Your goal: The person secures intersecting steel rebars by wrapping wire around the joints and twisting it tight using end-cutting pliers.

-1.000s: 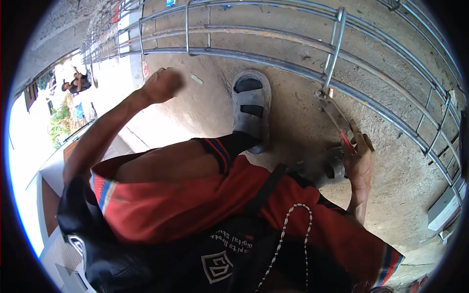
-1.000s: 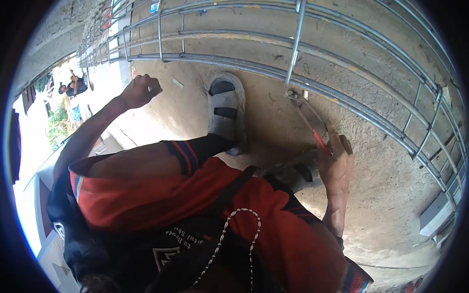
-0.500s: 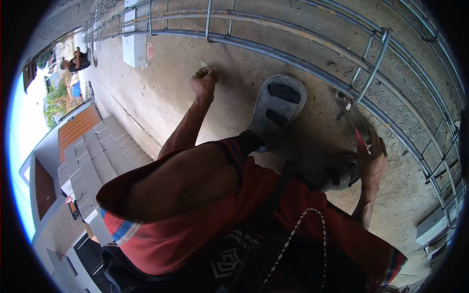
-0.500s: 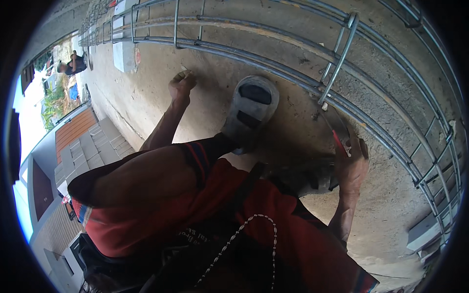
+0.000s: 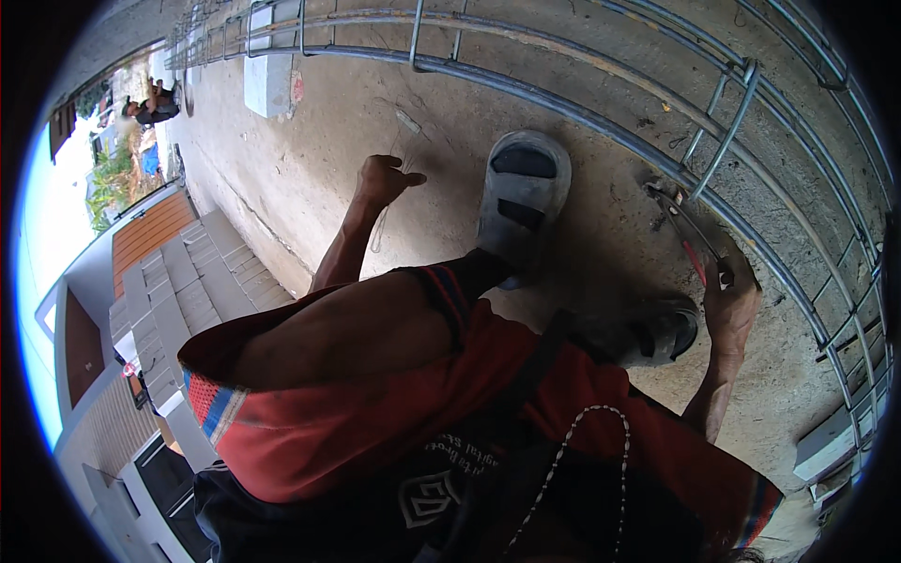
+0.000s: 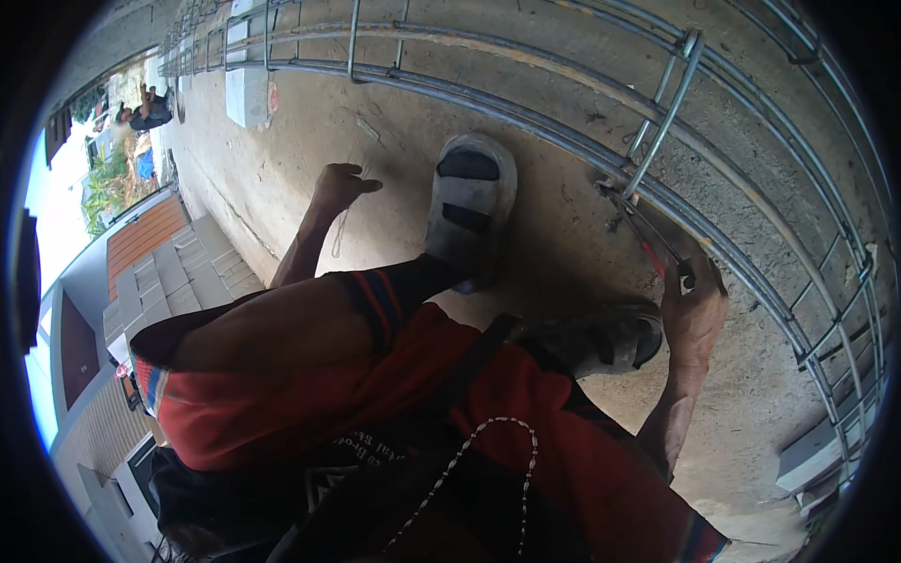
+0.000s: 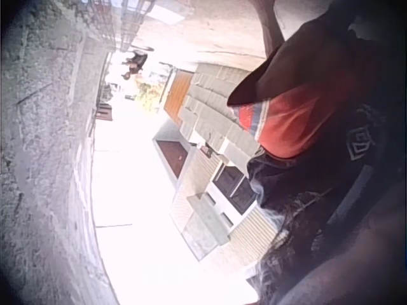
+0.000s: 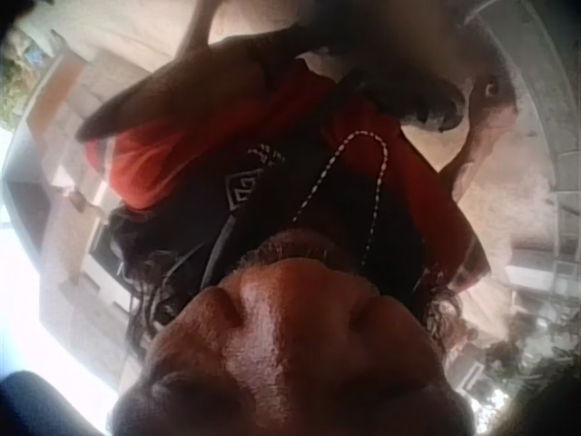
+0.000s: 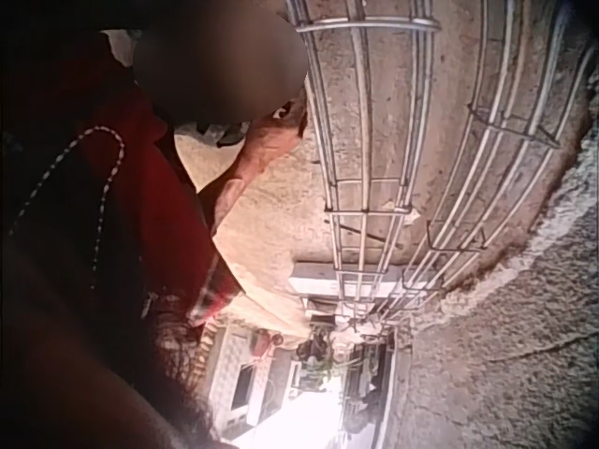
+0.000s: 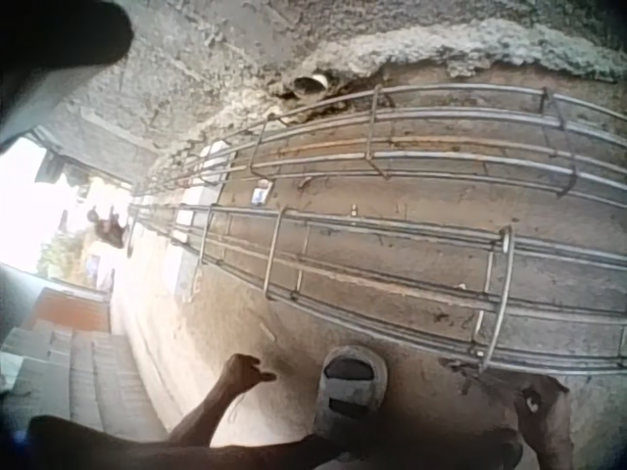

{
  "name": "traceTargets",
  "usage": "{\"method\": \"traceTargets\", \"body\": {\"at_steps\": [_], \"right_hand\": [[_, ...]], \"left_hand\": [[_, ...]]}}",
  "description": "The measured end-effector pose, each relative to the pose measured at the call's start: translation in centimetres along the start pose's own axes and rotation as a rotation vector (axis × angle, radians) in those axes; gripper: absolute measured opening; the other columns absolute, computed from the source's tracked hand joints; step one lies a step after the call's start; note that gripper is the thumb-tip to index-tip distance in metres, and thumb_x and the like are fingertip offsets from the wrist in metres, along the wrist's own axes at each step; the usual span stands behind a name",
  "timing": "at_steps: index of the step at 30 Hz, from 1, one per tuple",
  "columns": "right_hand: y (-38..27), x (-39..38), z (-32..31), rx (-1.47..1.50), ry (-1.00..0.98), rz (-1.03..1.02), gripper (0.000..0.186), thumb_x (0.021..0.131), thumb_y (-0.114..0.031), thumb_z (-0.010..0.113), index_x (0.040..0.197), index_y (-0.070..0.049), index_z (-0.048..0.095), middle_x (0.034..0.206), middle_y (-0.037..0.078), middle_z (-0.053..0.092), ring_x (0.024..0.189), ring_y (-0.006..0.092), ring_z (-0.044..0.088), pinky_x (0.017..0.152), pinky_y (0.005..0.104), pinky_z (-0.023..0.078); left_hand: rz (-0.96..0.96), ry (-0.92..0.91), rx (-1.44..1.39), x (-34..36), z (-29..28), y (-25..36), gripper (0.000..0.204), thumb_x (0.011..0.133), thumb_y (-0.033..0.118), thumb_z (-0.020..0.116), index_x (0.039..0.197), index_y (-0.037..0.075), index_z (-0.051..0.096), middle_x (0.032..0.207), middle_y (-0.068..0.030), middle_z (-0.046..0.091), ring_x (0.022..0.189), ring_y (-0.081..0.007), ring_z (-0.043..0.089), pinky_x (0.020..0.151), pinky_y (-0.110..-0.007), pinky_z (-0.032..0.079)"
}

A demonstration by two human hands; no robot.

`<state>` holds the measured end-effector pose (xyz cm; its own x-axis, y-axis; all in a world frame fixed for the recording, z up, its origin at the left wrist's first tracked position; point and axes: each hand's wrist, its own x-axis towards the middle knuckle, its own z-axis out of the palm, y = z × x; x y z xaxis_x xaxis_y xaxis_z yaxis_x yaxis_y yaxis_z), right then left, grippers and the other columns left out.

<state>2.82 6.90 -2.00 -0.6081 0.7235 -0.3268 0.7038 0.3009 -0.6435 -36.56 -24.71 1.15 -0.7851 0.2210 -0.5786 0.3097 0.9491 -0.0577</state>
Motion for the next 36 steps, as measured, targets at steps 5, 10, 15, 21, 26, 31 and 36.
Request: {"method": "traceTargets", "body": {"at_steps": [5,10,15,21,26,31,36], "right_hand": [[0.3,-0.7,-0.9,-0.049,0.004,-0.004,0.040,0.076,-0.008,0.069,0.115,-0.009,0.060,0.081,0.010,0.064,0.073,0.0190,0.064,0.063,0.0297,0.051],[0.3,0.1,0.2,0.001,0.068,-0.095,0.037,0.078,-0.012,0.068,0.113,-0.004,0.059,0.097,0.016,0.064,0.086,0.0282,0.063,0.076,0.0356,0.050],[-1.3,0.0,-0.5,-0.051,0.071,-0.120,0.038,0.076,-0.013,0.069,0.112,-0.003,0.059,0.103,0.020,0.061,0.100,0.0372,0.056,0.085,0.0417,0.045],[-1.9,0.3,-0.8,-0.009,0.030,-0.121,0.037,0.077,-0.014,0.068,0.111,-0.002,0.058,0.106,0.022,0.060,0.100,0.0383,0.057,0.084,0.0417,0.046],[-3.0,0.7,-0.2,0.004,0.006,-0.110,0.036,0.078,-0.015,0.067,0.110,-0.002,0.059,0.106,0.022,0.060,0.096,0.0386,0.058,0.081,0.0422,0.048],[-3.8,-0.2,-0.6,0.027,-0.047,-0.047,0.035,0.081,-0.015,0.065,0.114,-0.004,0.058,0.103,0.018,0.061,0.092,0.0310,0.061,0.079,0.0372,0.049],[-6.0,1.2,1.3,0.121,-0.073,-0.126,0.034,0.078,-0.013,0.066,0.109,-0.002,0.058,0.098,0.018,0.062,0.093,0.0368,0.059,0.080,0.0422,0.048]], "left_hand": [[-0.003,-0.357,-0.343,-1.1,-7.5,1.3,0.038,0.080,0.034,0.066,0.086,-0.003,0.065,0.059,-0.0095,0.060,0.050,-0.0154,0.055,0.050,-0.030,0.043],[-0.054,-0.311,-0.036,-1.4,-11.1,-0.2,0.041,0.083,0.039,0.064,0.083,-0.002,0.063,0.048,-0.0044,0.049,0.041,-0.0110,0.048,0.041,-0.026,0.036],[-0.247,-0.393,0.086,-1.5,-10.7,2.9,0.041,0.087,0.046,0.055,0.097,0.007,0.059,0.049,0.0013,0.041,0.035,-0.0079,0.035,0.031,-0.023,0.025],[-0.218,-0.529,-0.313,-2.1,-11.0,0.3,0.044,0.090,0.045,0.049,0.104,0.003,0.056,0.050,0.0027,0.038,0.037,-0.0070,0.030,0.032,-0.024,0.024],[-0.312,-0.208,-0.866,0.5,-8.1,-2.8,0.046,0.090,0.048,0.047,0.109,0.006,0.052,0.048,0.0079,0.022,0.038,-0.0040,0.018,0.035,-0.023,0.014],[-0.159,-0.449,-0.927,-2.1,-7.0,2.8,0.052,0.093,0.052,0.035,0.116,0.007,0.048,0.049,0.0084,0.020,0.038,-0.0039,0.016,0.035,-0.022,0.011],[-0.104,-0.412,-1.116,-3.1,-5.7,2.7,0.041,0.095,0.042,0.038,0.108,0.007,0.054,0.050,0.0086,0.021,0.037,-0.0032,0.018,0.034,-0.022,0.013]]}}
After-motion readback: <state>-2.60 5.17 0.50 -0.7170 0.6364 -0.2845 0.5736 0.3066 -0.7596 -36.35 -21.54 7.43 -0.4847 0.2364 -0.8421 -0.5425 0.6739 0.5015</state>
